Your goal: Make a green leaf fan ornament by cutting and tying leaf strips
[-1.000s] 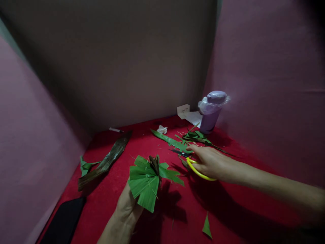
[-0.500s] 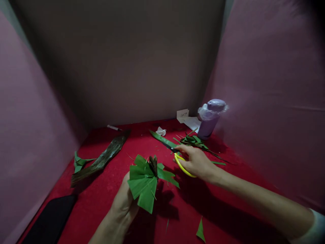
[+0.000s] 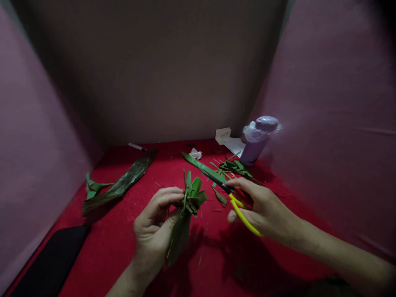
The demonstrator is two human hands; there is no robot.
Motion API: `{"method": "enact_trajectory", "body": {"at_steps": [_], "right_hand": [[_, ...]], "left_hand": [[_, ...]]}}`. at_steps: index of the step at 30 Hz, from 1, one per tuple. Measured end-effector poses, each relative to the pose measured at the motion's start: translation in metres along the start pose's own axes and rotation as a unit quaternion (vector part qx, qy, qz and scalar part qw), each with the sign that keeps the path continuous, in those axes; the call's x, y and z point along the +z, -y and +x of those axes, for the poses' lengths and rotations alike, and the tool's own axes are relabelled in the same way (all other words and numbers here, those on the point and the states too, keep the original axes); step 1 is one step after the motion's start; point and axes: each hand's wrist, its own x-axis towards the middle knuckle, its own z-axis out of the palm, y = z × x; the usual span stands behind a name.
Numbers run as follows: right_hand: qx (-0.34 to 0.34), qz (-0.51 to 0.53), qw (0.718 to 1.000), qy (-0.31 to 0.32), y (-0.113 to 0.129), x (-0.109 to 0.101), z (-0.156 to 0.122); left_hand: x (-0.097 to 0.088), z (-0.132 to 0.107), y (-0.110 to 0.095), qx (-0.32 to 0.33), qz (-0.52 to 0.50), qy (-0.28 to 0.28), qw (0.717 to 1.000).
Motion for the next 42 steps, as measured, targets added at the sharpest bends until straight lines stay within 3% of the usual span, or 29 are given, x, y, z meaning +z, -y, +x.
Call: {"method": "enact_trajectory", "body": {"at_steps": [5,10,12,14,17,19,24,27,29,31,33,35,38,42], "right_hand": [[-0.045,0.015,0.997,-0.054,0.013,-0.006,-0.010],[-0.112,-0.023,0.992,-0.050,0.015,-0.008,-0.017],[-0.141,-0.050,0.988,-0.047,0.015,-0.009,-0.020],[-0.128,-0.061,0.990,-0.025,0.015,-0.009,-0.020],[-0.039,-0.074,0.996,0.009,0.010,-0.005,-0.014],[0.016,-0.123,0.992,0.013,0.000,0.002,-0.005],[0.023,-0.225,0.971,0.084,-0.032,0.028,0.018],[-0.014,-0.278,0.956,0.088,-0.030,0.031,0.027],[-0.037,-0.244,0.968,0.055,-0.017,0.026,0.032],[-0.045,-0.117,0.992,-0.007,0.000,0.018,0.037],[-0.083,0.025,0.996,0.028,0.015,0.013,0.043],[-0.130,0.111,0.982,0.087,0.023,0.012,0.047],[-0.166,0.145,0.965,0.140,0.024,0.019,0.047],[-0.160,0.116,0.975,0.099,0.021,0.030,0.040]], "left_hand": [[0.000,-0.001,-0.003,0.017,0.006,0.020,1.000],[0.000,-0.001,-0.003,0.004,0.004,0.000,1.000],[0.002,0.002,-0.006,-0.024,-0.004,-0.025,0.999],[0.002,0.005,-0.008,-0.101,-0.039,-0.051,0.993],[-0.002,0.008,-0.008,-0.262,-0.132,-0.083,0.952],[-0.007,0.008,-0.003,-0.333,-0.194,-0.094,0.918],[-0.012,0.012,0.007,-0.418,-0.268,-0.103,0.862],[-0.009,0.017,0.006,-0.441,-0.321,-0.099,0.832],[-0.007,0.019,0.005,-0.449,-0.347,-0.076,0.820],[-0.007,0.019,0.006,-0.452,-0.353,-0.043,0.818],[-0.008,0.017,0.007,-0.456,-0.342,-0.008,0.822],[-0.008,0.016,0.008,-0.462,-0.327,0.027,0.824],[-0.006,0.016,0.008,-0.464,-0.309,0.055,0.828],[-0.004,0.019,0.007,-0.471,-0.276,0.037,0.837]]}}
